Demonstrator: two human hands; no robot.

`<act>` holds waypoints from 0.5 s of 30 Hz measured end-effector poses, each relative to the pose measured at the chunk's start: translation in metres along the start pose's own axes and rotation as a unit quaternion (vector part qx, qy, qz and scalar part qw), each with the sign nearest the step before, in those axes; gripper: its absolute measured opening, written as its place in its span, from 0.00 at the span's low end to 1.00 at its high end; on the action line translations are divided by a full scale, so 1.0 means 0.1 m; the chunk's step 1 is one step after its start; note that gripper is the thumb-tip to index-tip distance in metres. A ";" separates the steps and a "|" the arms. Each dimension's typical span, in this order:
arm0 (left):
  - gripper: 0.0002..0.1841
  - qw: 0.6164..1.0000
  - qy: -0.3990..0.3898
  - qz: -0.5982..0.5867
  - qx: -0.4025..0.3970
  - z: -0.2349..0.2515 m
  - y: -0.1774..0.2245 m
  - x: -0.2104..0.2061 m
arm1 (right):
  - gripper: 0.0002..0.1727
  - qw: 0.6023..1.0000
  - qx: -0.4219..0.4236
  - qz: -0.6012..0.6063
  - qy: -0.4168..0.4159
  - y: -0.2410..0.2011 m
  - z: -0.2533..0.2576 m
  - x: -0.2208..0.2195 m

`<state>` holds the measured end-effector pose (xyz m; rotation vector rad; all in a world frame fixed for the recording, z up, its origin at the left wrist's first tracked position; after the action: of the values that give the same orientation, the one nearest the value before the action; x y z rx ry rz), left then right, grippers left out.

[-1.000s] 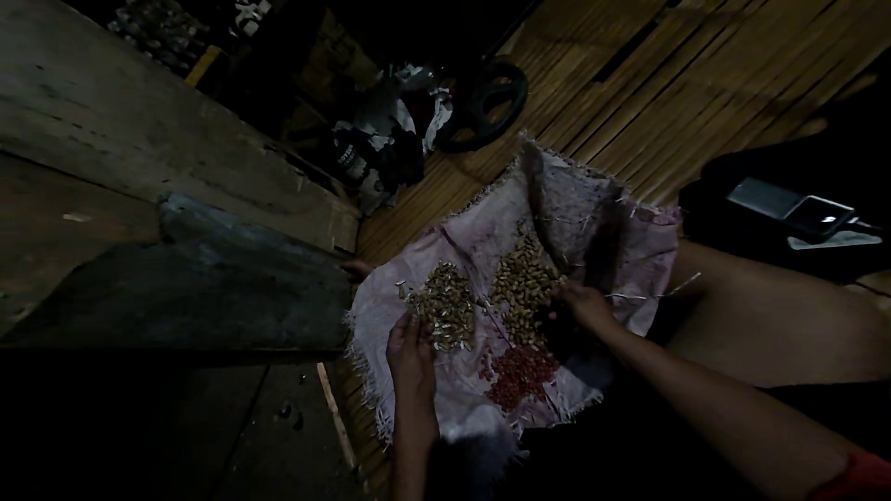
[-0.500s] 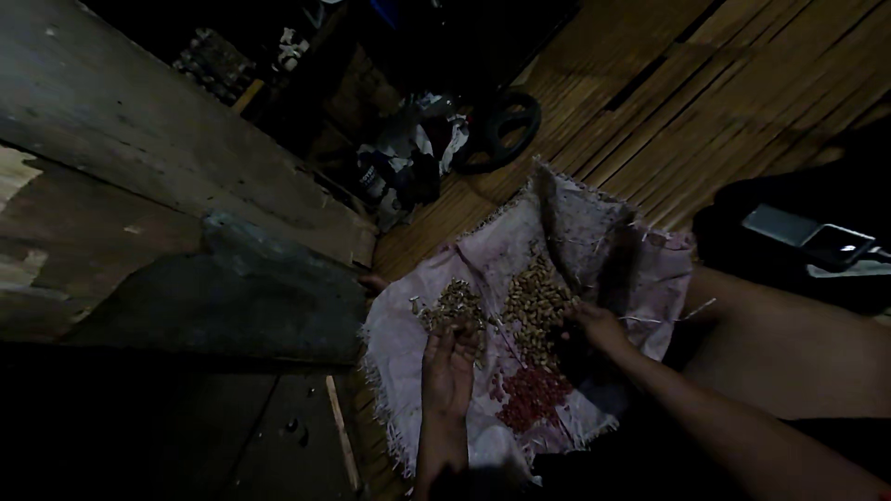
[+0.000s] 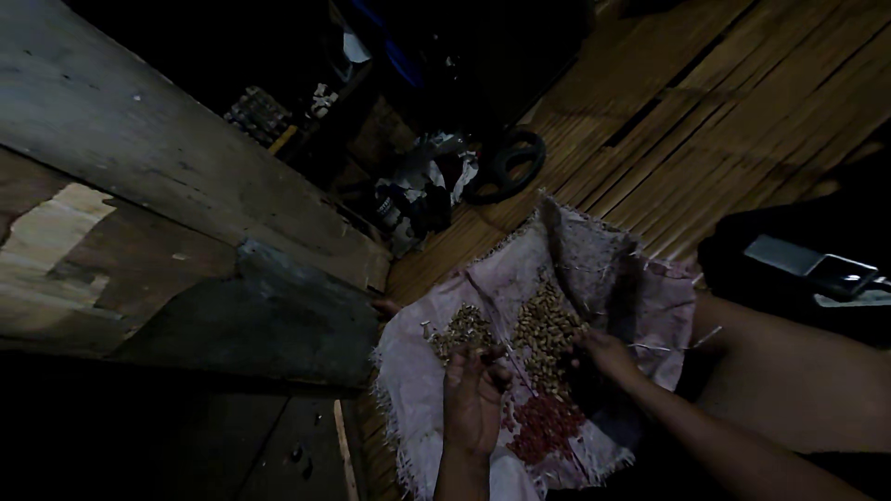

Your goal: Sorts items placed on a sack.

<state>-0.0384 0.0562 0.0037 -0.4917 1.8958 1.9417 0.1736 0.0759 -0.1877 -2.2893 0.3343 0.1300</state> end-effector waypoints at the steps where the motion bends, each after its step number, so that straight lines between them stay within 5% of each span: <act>1: 0.11 1.000 -0.006 -0.005 0.001 -0.01 0.00 -0.03 | 0.16 1.000 0.002 0.003 0.000 0.01 0.01 0.00; 8: 0.10 0.994 -0.101 -0.049 -0.013 -0.16 0.10 -0.33 | 0.17 1.000 0.003 0.001 -0.001 0.02 0.02 -0.02; 12: 0.10 0.963 -0.259 -0.064 -0.031 -0.38 0.39 -0.79 | 0.18 1.000 0.002 -0.008 0.001 0.03 -0.01 -0.03; 15: 0.07 0.953 -0.268 0.122 -0.073 -0.63 0.25 -0.59 | 0.18 0.999 0.034 -0.024 -0.002 0.10 0.09 0.01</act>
<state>-0.0010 -0.0087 0.0533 0.2353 1.5192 2.1017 0.1724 0.0762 -0.2011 -2.2273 0.2759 0.0976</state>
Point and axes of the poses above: each hand's wrist, its own z-axis towards the middle knuckle, its own x-axis out of the back of the hand, y = z × x, the point moved 5 cm from there along z, towards the middle knuckle, and after that the axes turned 9 degrees about -x, right-handed, at the moved point
